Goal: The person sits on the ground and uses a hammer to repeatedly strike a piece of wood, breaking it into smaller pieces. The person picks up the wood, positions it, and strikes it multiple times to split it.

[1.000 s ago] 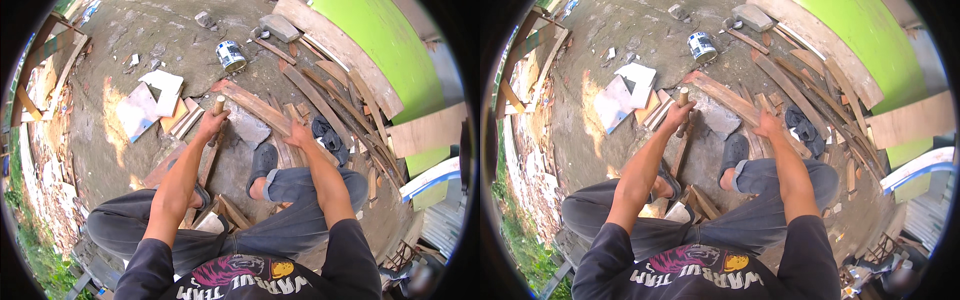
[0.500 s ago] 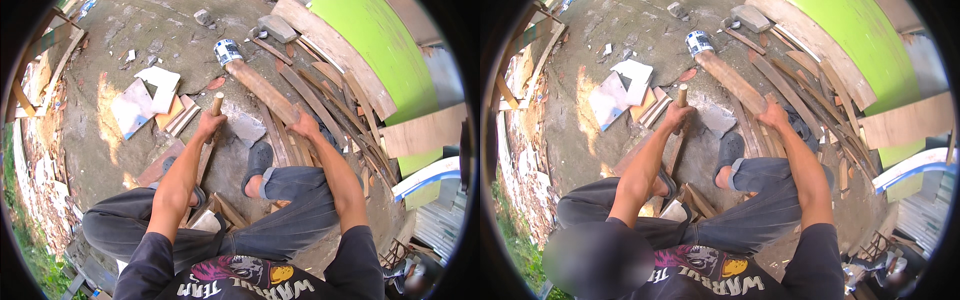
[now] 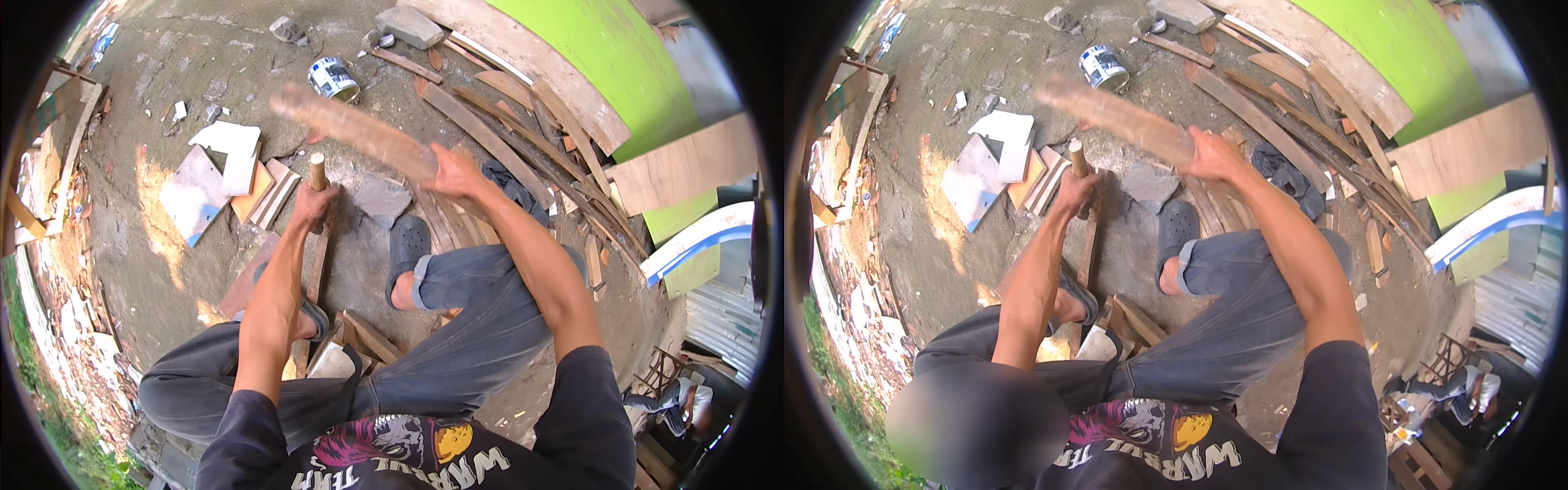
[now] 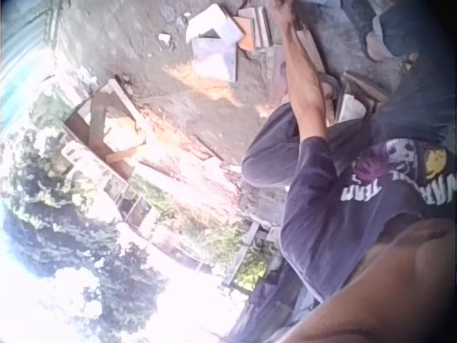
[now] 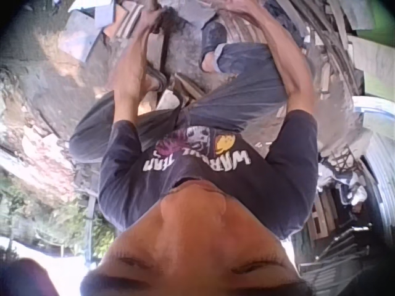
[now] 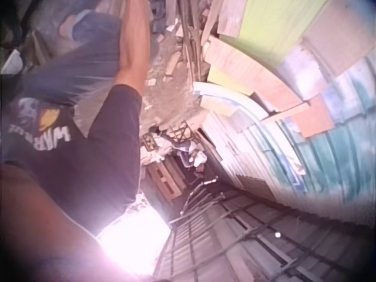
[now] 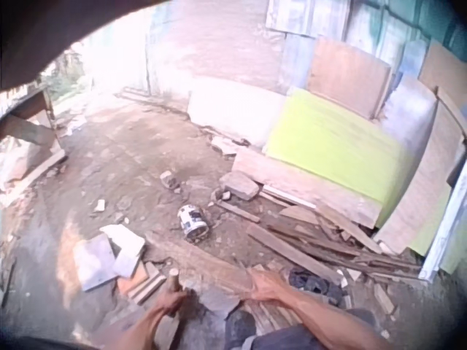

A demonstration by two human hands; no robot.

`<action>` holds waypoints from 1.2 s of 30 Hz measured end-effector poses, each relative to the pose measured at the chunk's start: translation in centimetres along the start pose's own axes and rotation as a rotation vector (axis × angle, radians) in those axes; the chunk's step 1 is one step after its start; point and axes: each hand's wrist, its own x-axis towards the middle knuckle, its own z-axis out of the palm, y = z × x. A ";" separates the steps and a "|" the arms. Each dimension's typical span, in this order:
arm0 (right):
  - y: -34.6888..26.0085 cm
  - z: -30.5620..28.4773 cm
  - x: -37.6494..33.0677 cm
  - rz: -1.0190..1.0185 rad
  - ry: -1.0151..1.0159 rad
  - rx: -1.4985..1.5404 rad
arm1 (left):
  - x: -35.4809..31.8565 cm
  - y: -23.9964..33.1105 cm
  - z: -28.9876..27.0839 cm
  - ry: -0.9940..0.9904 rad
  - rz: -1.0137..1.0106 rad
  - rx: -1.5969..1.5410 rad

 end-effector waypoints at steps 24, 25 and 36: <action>-4.2 1.4 -1.5 -0.300 0.045 0.024 | -3.4 0.2 -1.1 -0.031 0.066 -0.103; -4.2 1.8 -1.4 -0.381 0.111 0.000 | -3.4 0.4 -1.0 -0.029 0.064 -0.038; -4.8 3.1 -3.0 -0.278 -0.078 -0.015 | -5.3 1.7 -0.5 -0.020 -0.010 0.013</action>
